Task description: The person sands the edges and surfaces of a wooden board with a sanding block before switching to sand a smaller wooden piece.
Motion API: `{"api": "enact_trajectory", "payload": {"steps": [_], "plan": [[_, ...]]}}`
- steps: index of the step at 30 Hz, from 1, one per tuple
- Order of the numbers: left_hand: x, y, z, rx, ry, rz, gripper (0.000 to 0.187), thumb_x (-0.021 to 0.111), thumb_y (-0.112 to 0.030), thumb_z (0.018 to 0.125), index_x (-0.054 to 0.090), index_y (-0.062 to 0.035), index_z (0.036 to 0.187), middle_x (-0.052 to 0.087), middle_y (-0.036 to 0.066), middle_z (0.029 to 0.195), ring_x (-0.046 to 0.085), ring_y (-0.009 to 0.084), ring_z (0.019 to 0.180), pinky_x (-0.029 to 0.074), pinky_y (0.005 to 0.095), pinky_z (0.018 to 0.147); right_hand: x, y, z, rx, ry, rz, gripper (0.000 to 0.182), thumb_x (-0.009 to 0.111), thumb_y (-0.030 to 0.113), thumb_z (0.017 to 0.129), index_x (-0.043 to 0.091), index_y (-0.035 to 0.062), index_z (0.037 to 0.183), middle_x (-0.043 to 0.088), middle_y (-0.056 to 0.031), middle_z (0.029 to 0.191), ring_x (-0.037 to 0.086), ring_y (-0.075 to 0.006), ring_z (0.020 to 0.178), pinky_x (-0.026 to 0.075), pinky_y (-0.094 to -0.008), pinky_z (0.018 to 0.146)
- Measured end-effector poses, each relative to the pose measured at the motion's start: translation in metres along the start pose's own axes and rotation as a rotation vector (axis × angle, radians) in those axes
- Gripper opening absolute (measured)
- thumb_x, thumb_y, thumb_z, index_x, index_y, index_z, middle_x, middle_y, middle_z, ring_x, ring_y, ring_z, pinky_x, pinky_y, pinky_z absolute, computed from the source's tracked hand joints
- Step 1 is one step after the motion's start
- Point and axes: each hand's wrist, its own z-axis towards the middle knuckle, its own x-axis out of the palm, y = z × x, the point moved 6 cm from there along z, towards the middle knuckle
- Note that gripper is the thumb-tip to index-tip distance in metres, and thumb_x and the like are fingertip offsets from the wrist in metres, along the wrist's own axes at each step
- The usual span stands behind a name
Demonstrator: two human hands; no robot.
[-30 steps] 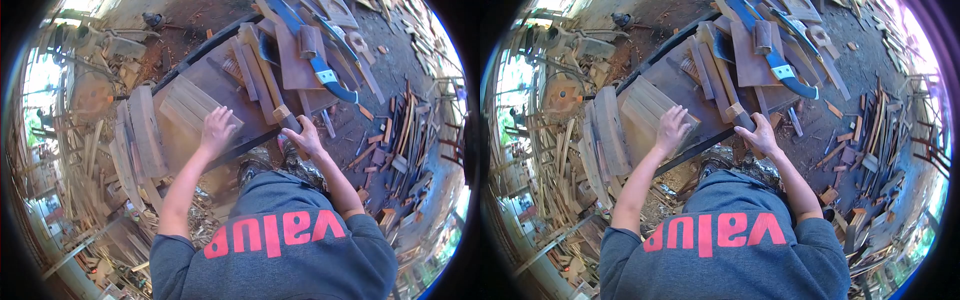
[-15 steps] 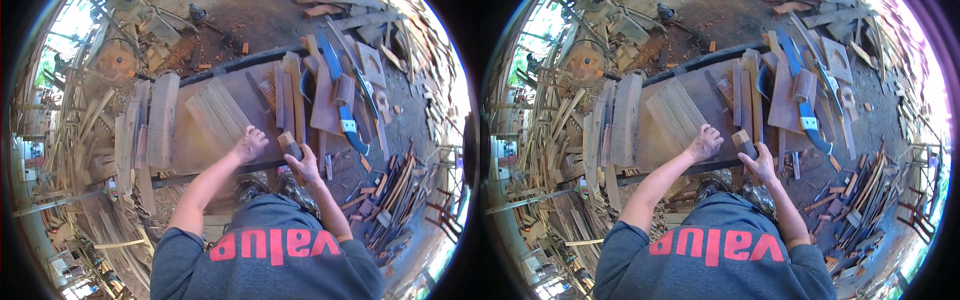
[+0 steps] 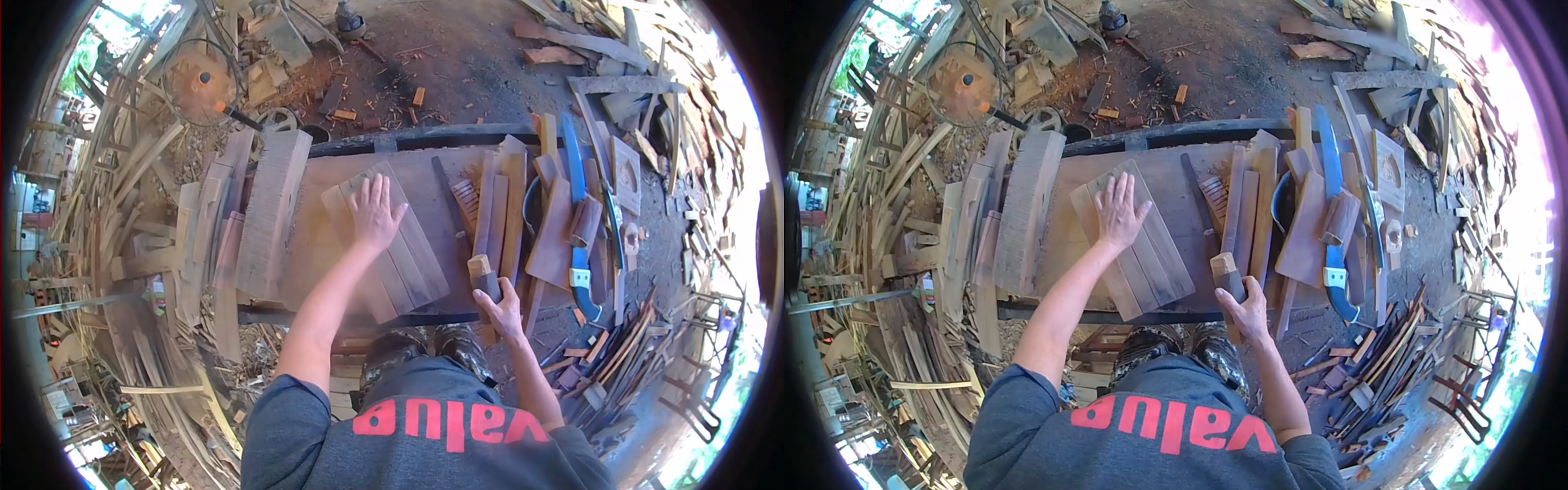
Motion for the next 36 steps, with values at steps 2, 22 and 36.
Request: {"api": "enact_trajectory", "payload": {"steps": [2, 22, 36], "plan": [[0.002, 0.014, 0.013, -0.014, 0.058, 0.032, 0.078, 0.050, -0.057, 0.098, 0.033, -0.0083, 0.156, 0.033, 0.014, 0.160, 0.029, 0.0340, 0.147, 0.021, 0.0597, 0.115, 0.010, 0.011, 0.012, 0.007, 0.009, 0.006, 0.058, 0.078, 0.048, 0.080, 0.061, -0.0026, 0.104, 0.066, -0.0162, 0.093, 0.064, -0.0259, 0.089, 0.051, -0.0390, 0.081], [0.021, 0.060, 0.098, -0.405, 0.113, -0.523, 0.055, 0.041, -0.053, 0.102, 0.079, -0.0205, 0.082, 0.066, 0.006, 0.086, 0.065, 0.0283, 0.089, 0.045, 0.0429, 0.085, 0.080, 0.037, 0.090, 0.324, 0.194, 0.625, 0.064, 0.065, 0.053, 0.094, 0.056, 0.0005, 0.128, 0.060, -0.0047, 0.103, 0.056, -0.0125, 0.091, 0.047, -0.0275, 0.078], [-0.042, 0.084, -0.015, -0.384, -0.516, -0.148, 0.031, 0.062, -0.024, 0.098, 0.066, -0.0087, 0.126, 0.066, 0.008, 0.110, 0.058, 0.0297, 0.113, 0.040, 0.0447, 0.102, 0.086, 0.092, 0.155, -0.162, -0.136, -0.229, 0.066, 0.074, 0.054, 0.085, 0.058, -0.0068, 0.105, 0.059, -0.0245, 0.104, 0.060, -0.0384, 0.098, 0.049, -0.0459, 0.086]]}}
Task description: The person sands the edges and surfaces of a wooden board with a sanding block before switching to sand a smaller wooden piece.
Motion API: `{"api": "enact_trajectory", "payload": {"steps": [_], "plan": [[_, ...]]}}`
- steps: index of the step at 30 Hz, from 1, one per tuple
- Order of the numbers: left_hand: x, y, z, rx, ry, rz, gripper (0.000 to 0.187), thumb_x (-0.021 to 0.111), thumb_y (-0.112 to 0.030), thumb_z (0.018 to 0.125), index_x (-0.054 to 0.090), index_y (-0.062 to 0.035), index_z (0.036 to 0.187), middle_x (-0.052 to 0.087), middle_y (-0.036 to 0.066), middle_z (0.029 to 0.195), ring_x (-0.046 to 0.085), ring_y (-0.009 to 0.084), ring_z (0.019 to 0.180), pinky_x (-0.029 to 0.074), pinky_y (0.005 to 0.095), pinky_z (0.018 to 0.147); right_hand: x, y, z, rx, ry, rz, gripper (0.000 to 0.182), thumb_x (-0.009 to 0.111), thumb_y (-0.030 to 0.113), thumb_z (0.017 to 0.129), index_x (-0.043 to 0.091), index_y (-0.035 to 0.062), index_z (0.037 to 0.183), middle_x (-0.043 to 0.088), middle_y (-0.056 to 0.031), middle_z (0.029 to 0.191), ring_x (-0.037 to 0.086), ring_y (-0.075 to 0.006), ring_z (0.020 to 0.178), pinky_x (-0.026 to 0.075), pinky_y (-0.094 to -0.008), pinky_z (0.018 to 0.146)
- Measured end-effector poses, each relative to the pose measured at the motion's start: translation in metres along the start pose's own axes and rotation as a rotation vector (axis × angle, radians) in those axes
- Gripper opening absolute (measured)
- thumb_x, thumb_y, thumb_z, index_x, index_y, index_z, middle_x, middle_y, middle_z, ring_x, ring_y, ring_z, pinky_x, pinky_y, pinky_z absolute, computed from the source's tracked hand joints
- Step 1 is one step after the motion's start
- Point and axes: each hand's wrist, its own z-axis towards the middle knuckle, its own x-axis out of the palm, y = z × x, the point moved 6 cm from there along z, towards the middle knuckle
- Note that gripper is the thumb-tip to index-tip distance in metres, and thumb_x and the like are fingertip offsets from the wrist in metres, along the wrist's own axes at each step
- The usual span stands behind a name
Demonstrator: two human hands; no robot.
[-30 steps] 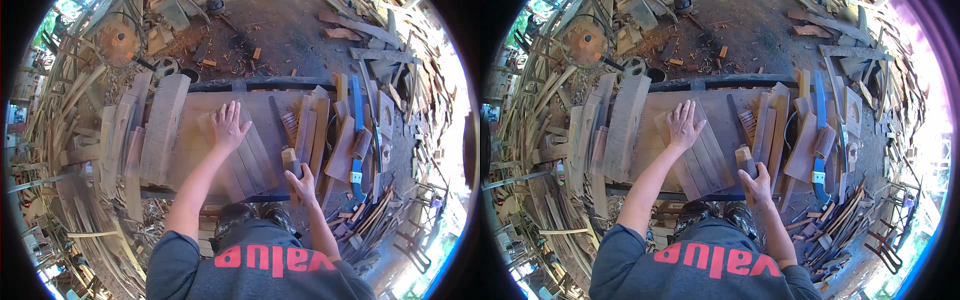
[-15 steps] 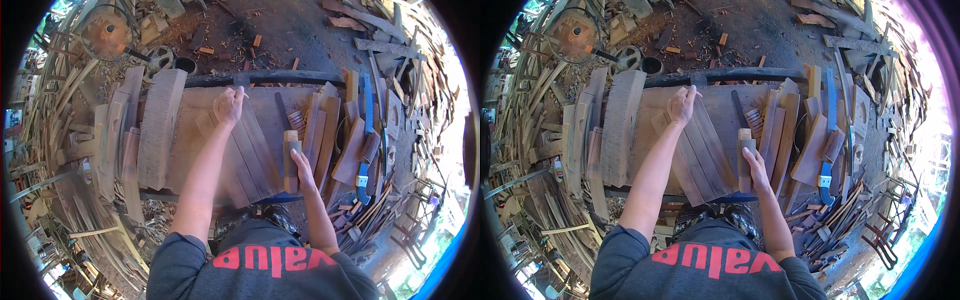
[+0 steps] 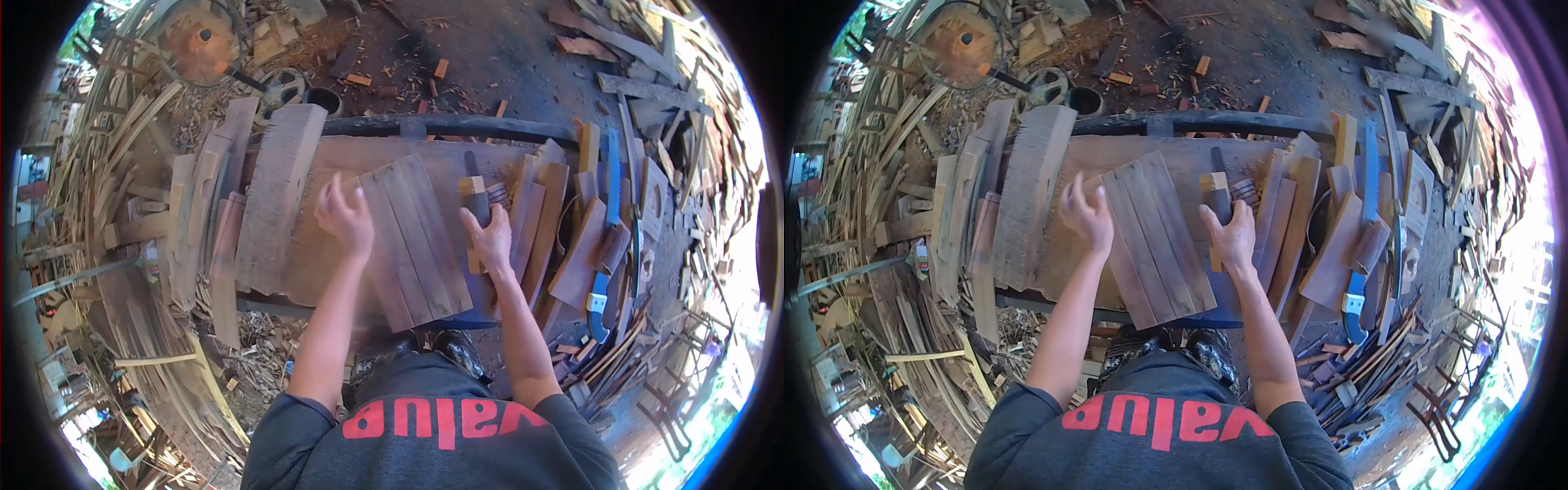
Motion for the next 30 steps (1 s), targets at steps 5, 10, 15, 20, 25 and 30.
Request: {"api": "enact_trajectory", "payload": {"steps": [5, 10, 15, 20, 25, 30], "plan": [[0.014, 0.087, -0.033, -0.691, 0.224, -0.554, 0.030, 0.063, -0.019, 0.100, 0.069, 0.0031, 0.120, 0.073, 0.011, 0.111, 0.066, 0.0172, 0.100, 0.050, 0.0334, 0.092, 0.012, 0.018, 0.016, -0.027, 0.008, -0.068, 0.063, 0.075, 0.051, 0.085, 0.058, -0.0065, 0.106, 0.060, -0.0233, 0.106, 0.059, -0.0390, 0.102, 0.048, -0.0469, 0.089], [0.015, 0.078, -0.037, -0.677, 0.133, -0.482, 0.031, 0.063, -0.020, 0.100, 0.070, 0.0032, 0.118, 0.073, 0.014, 0.110, 0.069, 0.0206, 0.099, 0.052, 0.0329, 0.087, 0.011, 0.023, 0.006, -0.097, -0.048, -0.091, 0.060, 0.075, 0.049, 0.086, 0.058, -0.0052, 0.106, 0.058, -0.0214, 0.103, 0.057, -0.0393, 0.101, 0.045, -0.0473, 0.089], [-0.003, 0.049, -0.051, -0.732, 0.119, -0.478, 0.030, 0.063, -0.019, 0.100, 0.068, 0.0019, 0.120, 0.070, 0.014, 0.110, 0.067, 0.0225, 0.101, 0.052, 0.0341, 0.087, 0.008, 0.052, -0.037, -0.257, -0.062, -0.185, 0.054, 0.075, 0.041, 0.086, 0.055, -0.0038, 0.110, 0.056, -0.0208, 0.102, 0.054, -0.0410, 0.100, 0.044, -0.0496, 0.088], [0.008, 0.052, -0.074, -0.720, 0.127, -0.708, 0.039, 0.056, -0.018, 0.103, 0.058, 0.0015, 0.136, 0.066, 0.017, 0.124, 0.064, 0.0235, 0.109, 0.049, 0.0355, 0.094, 0.041, 0.091, -0.095, -0.602, 0.122, -0.554, 0.055, 0.074, 0.046, 0.083, 0.057, 0.0016, 0.110, 0.055, -0.0184, 0.102, 0.055, -0.0371, 0.097, 0.042, -0.0454, 0.080], [0.022, 0.057, -0.087, -0.873, 0.202, -1.053, 0.042, 0.054, -0.019, 0.104, 0.053, 0.0009, 0.142, 0.067, 0.014, 0.122, 0.065, 0.0189, 0.100, 0.052, 0.0336, 0.089, 0.105, 0.156, -0.012, -0.733, -0.077, -0.592, 0.053, 0.070, 0.047, 0.087, 0.058, 0.0026, 0.113, 0.058, -0.0184, 0.106, 0.056, -0.0363, 0.101, 0.042, -0.0475, 0.082], [-0.017, 0.029, -0.159, -0.885, 0.520, -1.053, 0.064, 0.072, -0.025, 0.094, 0.042, -0.0023, 0.145, 0.062, 0.008, 0.121, 0.060, 0.0150, 0.107, 0.049, 0.0302, 0.092, 0.113, 0.153, -0.009, -0.803, -0.011, -0.571, 0.055, 0.071, 0.046, 0.086, 0.058, 0.0024, 0.117, 0.059, -0.0180, 0.105, 0.056, -0.0363, 0.098, 0.042, -0.0481, 0.081]]}}
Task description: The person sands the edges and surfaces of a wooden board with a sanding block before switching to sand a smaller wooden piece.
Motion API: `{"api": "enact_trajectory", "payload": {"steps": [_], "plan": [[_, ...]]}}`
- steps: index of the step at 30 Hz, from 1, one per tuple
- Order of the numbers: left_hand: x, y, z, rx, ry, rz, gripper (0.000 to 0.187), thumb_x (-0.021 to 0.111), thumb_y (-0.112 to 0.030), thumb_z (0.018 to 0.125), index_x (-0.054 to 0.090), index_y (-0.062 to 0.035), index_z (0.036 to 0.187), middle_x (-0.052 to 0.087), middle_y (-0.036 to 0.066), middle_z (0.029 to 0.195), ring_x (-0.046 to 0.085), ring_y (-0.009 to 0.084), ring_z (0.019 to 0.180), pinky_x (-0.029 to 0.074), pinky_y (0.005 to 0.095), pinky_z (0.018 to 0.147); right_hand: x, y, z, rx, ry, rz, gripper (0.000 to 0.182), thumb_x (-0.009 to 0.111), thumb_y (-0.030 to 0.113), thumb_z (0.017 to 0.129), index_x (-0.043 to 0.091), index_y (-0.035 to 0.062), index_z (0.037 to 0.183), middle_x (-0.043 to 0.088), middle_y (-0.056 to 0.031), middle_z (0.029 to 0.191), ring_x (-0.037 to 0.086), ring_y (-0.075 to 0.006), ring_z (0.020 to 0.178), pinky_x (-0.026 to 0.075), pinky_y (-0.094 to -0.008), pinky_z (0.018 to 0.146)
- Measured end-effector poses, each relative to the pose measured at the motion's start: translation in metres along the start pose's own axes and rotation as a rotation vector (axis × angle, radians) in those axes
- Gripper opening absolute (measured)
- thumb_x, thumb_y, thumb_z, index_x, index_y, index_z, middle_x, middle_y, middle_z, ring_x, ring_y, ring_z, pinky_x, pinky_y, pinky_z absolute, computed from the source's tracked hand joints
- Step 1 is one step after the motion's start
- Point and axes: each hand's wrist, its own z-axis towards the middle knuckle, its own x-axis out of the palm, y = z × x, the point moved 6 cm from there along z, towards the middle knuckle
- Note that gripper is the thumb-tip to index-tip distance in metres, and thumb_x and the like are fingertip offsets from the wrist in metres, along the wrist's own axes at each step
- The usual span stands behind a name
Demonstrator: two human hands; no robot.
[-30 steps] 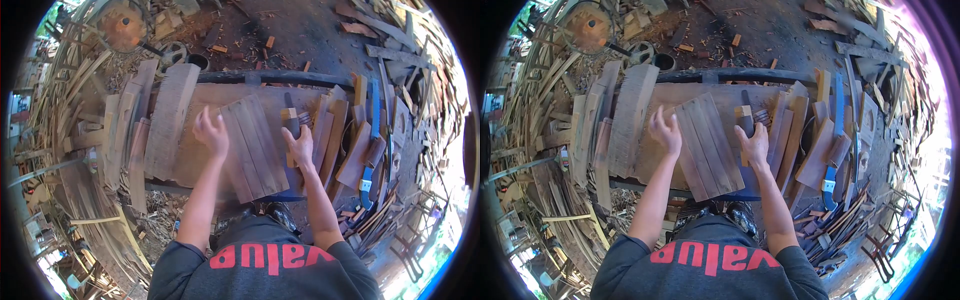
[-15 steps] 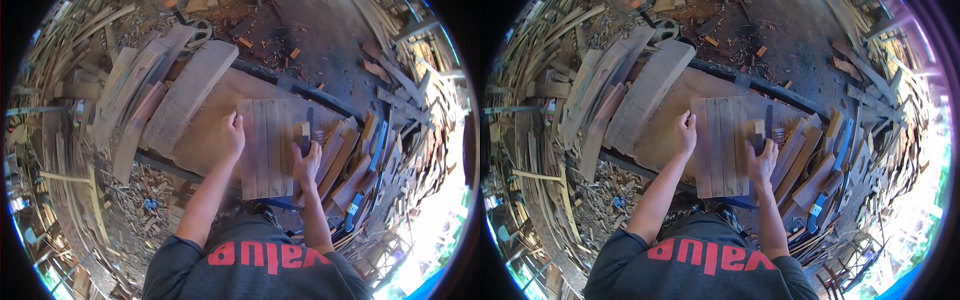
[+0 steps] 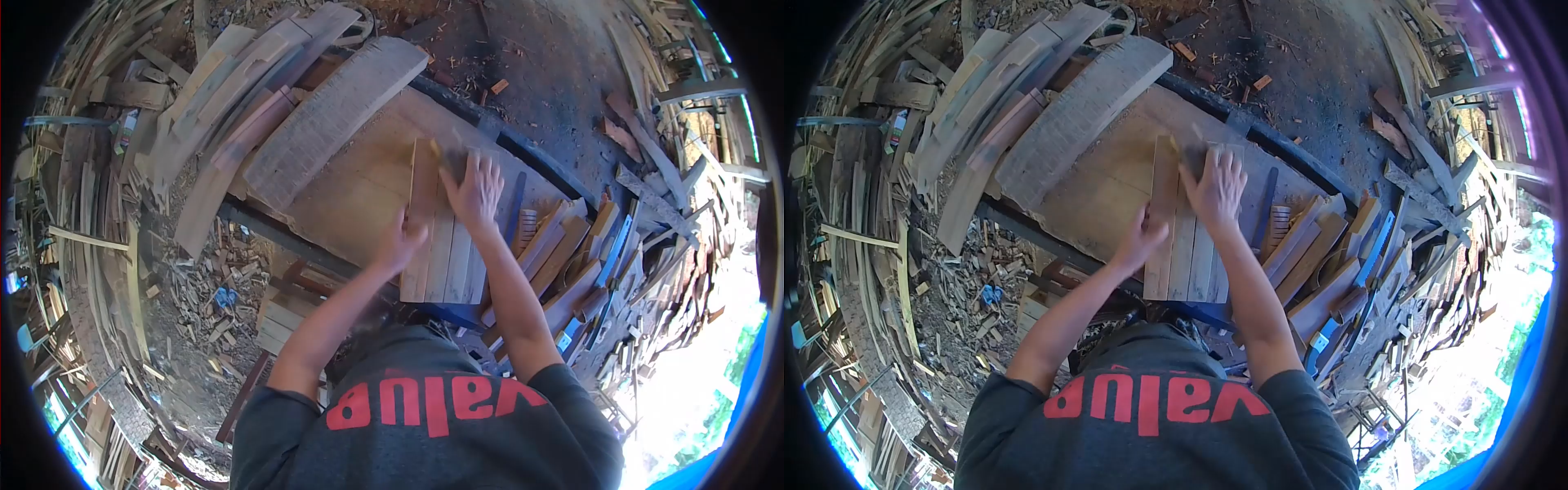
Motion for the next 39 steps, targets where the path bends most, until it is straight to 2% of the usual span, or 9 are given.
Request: {"api": "enact_trajectory", "payload": {"steps": [4, 8, 11, 14, 18, 21, 26, 32, 39], "plan": [[0.002, 0.020, -0.102, -0.008, 0.044, 0.462, 0.081, 0.084, -0.034, 0.079, 0.043, -0.0027, 0.142, 0.059, 0.017, 0.126, 0.058, 0.0289, 0.115, 0.047, 0.0417, 0.097, -0.019, 0.014, -0.125, -0.175, 0.190, 0.038, 0.061, 0.071, 0.048, 0.084, 0.057, 0.0032, 0.122, 0.058, -0.0187, 0.107, 0.056, -0.0370, 0.095, 0.041, -0.0502, 0.080], [0.008, 0.026, -0.114, -0.014, -0.021, 0.543, 0.088, 0.086, -0.040, 0.074, 0.043, -0.0024, 0.140, 0.056, 0.022, 0.127, 0.052, 0.0430, 0.119, 0.041, 0.0529, 0.103, -0.006, 0.031, -0.078, -0.201, 0.149, 0.036, 0.059, 0.072, 0.045, 0.085, 0.056, 0.0010, 0.121, 0.058, -0.0208, 0.111, 0.056, -0.0388, 0.100, 0.043, -0.0512, 0.082], [0.005, 0.029, -0.113, 0.035, -0.040, 0.504, 0.086, 0.089, -0.038, 0.069, 0.047, -0.0077, 0.138, 0.057, 0.019, 0.125, 0.053, 0.0427, 0.115, 0.043, 0.0535, 0.099, 0.011, 0.043, 0.017, -0.050, 0.007, 0.040, 0.059, 0.072, 0.045, 0.086, 0.055, 0.0010, 0.120, 0.058, -0.0211, 0.114, 0.057, -0.0391, 0.102, 0.044, -0.0520, 0.084], [0.003, 0.039, -0.112, 0.030, 0.013, 0.440, 0.089, 0.091, -0.037, 0.066, 0.047, -0.0089, 0.138, 0.056, 0.018, 0.128, 0.051, 0.0409, 0.117, 0.042, 0.0528, 0.100, 0.008, 0.044, 0.011, -0.095, -0.015, 0.091, 0.058, 0.072, 0.046, 0.085, 0.055, 0.0012, 0.119, 0.058, -0.0218, 0.114, 0.057, -0.0394, 0.103, 0.044, -0.0523, 0.085], [0.005, 0.041, -0.109, 0.105, 0.012, 0.542, 0.094, 0.094, -0.039, 0.062, 0.047, -0.0101, 0.139, 0.056, 0.017, 0.131, 0.050, 0.0410, 0.119, 0.042, 0.0528, 0.100, -0.012, 0.040, -0.129, -0.184, 0.182, 0.091, 0.060, 0.072, 0.045, 0.082, 0.056, 0.0029, 0.122, 0.058, -0.0165, 0.108, 0.055, -0.0345, 0.098, 0.042, -0.0489, 0.078], [0.006, 0.050, -0.111, 0.098, -0.060, 0.511, 0.097, 0.095, -0.040, 0.061, 0.046, -0.0104, 0.139, 0.056, 0.016, 0.130, 0.049, 0.0415, 0.118, 0.042, 0.0520, 0.101, -0.012, 0.049, -0.147, -0.219, 0.258, 0.112, 0.062, 0.073, 0.044, 0.081, 0.056, 0.0033, 0.124, 0.058, -0.0165, 0.108, 0.056, -0.0343, 0.097, 0.042, -0.0479, 0.077], [0.004, 0.035, -0.110, 0.077, -0.034, 0.574, 0.095, 0.094, -0.040, 0.061, 0.047, -0.0105, 0.138, 0.056, 0.015, 0.130, 0.050, 0.0414, 0.117, 0.042, 0.0522, 0.100, 0.010, 0.078, -0.051, -0.133, 0.131, 0.163, 0.061, 0.074, 0.040, 0.080, 0.055, 0.0033, 0.123, 0.058, -0.0163, 0.110, 0.055, -0.0353, 0.101, 0.042, -0.0471, 0.081], [0.004, 0.033, -0.108, 0.221, -0.049, 0.627, 0.087, 0.095, -0.039, 0.057, 0.051, -0.0085, 0.127, 0.057, 0.012, 0.118, 0.051, 0.0380, 0.110, 0.041, 0.0526, 0.096, -0.021, 0.056, -0.169, -0.148, 0.229, 0.138, 0.064, 0.074, 0.041, 0.079, 0.054, 0.0004, 0.125, 0.057, -0.0183, 0.110, 0.057, -0.0359, 0.098, 0.042, -0.0481, 0.079], [0.003, 0.028, -0.110, 0.189, -0.102, 0.705, 0.089, 0.096, -0.041, 0.055, 0.052, -0.0090, 0.126, 0.060, 0.010, 0.116, 0.053, 0.0366, 0.110, 0.040, 0.0512, 0.095, 0.001, 0.084, -0.074, -0.090, 0.103, 0.151, 0.065, 0.073, 0.040, 0.082, 0.051, -0.0002, 0.128, 0.058, -0.0204, 0.109, 0.055, -0.0390, 0.102, 0.042, -0.0492, 0.085]]}}
